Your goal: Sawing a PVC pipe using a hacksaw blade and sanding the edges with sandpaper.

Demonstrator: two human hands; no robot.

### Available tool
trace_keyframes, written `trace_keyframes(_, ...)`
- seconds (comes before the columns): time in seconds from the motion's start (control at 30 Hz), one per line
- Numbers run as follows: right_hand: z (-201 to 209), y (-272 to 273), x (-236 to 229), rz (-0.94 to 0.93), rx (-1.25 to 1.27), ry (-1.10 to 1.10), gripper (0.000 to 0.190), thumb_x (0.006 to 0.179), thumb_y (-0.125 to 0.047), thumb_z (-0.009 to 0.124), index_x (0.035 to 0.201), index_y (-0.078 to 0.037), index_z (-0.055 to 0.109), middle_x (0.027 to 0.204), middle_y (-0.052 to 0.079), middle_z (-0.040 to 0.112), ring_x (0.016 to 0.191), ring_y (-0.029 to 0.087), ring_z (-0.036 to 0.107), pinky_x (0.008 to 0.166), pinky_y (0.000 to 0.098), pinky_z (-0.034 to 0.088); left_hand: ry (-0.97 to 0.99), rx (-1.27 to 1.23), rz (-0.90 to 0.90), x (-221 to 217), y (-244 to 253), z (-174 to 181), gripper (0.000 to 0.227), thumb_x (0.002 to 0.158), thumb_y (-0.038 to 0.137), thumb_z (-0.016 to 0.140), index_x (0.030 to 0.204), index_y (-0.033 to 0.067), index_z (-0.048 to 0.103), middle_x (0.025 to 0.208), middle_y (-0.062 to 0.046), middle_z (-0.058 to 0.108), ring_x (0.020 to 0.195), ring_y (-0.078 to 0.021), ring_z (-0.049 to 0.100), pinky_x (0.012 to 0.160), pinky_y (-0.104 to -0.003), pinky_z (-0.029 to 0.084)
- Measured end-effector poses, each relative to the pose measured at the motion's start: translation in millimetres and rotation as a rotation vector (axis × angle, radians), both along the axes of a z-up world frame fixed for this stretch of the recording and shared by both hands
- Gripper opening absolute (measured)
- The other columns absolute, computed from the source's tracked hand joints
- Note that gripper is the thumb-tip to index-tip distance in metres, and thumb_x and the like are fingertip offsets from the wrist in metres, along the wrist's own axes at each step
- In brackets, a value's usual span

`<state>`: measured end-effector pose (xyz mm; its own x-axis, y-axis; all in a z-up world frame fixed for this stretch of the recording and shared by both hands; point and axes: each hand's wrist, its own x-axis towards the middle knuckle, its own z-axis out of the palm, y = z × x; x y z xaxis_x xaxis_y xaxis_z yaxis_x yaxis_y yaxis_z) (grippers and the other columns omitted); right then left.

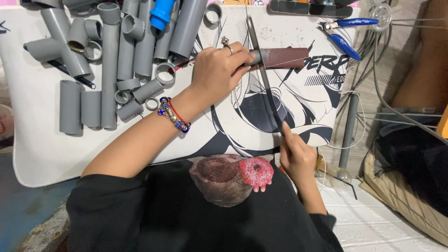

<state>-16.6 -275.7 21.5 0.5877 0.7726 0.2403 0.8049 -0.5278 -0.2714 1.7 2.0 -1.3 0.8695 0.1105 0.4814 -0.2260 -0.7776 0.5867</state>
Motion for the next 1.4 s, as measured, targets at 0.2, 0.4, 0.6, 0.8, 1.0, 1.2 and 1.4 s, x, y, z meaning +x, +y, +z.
trace_keyframes(0.2,-8,-11,-11,-0.034,0.039,0.054,0.038,0.086,0.005,0.051,0.123,-0.003,0.046,0.06,0.0,0.028,0.049,0.012,0.022,0.041,0.0221,0.026,-0.026,0.041,0.024,-1,0,-2,0.008,0.077,0.014,0.067,0.084,0.0144,0.061,0.082,0.004,0.058,0.047,-0.0193,0.049,0.042,-0.03,0.035)
trace_keyframes(0.4,-17,10,0,-0.008,0.052,-0.03,0.037,0.086,0.003,0.052,0.123,-0.001,0.046,0.062,0.002,0.043,0.046,0.013,0.029,0.041,0.0245,0.031,0.023,0.005,0.022,0,0,-1,0.011,0.076,0.013,0.068,0.085,0.0136,0.062,0.082,0.002,0.056,0.046,-0.0212,0.05,0.041,-0.031,0.035)
trace_keyframes(0.6,1,-19,-7,-0.069,0.011,0.104,0.036,0.085,0.006,0.052,0.119,-0.002,0.05,0.063,0.001,0.038,0.05,0.013,0.027,0.043,0.023,0.029,0.007,-0.004,0.032,-2,-3,0,0.009,0.076,0.012,0.067,0.084,0.0126,0.062,0.081,0.002,0.056,0.048,-0.0198,0.051,0.041,-0.031,0.036)
trace_keyframes(0.8,-7,6,-2,-0.01,0.02,0.042,0.04,0.085,0.005,0.052,0.124,-0.002,0.045,0.062,0.001,0.042,0.048,0.012,0.031,0.043,0.0239,0.034,0.012,-0.041,0.019,-2,-1,3,0.008,0.076,0.012,0.066,0.082,0.0131,0.062,0.078,0.002,0.058,0.048,-0.0201,0.052,0.042,-0.031,0.038)
trace_keyframes(1.0,2,-6,-4,0.003,0.007,0.069,0.04,0.084,0.006,0.052,0.122,-0.002,0.046,0.061,0.002,0.038,0.046,0.014,0.029,0.043,0.0267,0.034,-0.025,-0.002,0.045,1,0,-1,0.012,0.075,0.011,0.068,0.083,0.0138,0.06,0.078,0.002,0.054,0.046,-0.0209,0.052,0.037,-0.031,0.037)
trace_keyframes(1.2,-3,-21,-8,-0.024,0.035,0.141,0.04,0.085,0.008,0.05,0.123,-0.003,0.045,0.064,0.002,0.039,0.051,0.013,0.032,0.048,0.0213,0.036,-0.045,0.013,0.044,-1,2,4,0.01,0.076,0.009,0.067,0.083,0.0109,0.061,0.081,0.001,0.056,0.047,-0.0196,0.052,0.037,-0.03,0.037)
trace_keyframes(1.4,-13,4,1,-0.014,0.024,0.088,0.043,0.086,0.006,0.048,0.127,-0.004,0.041,0.061,0.001,0.036,0.049,0.012,0.028,0.041,0.0236,0.03,-0.042,-0.025,0.047,2,2,-3,0.009,0.076,0.007,0.067,0.083,0.0114,0.062,0.083,0.002,0.057,0.048,-0.0192,0.054,0.037,-0.03,0.037)
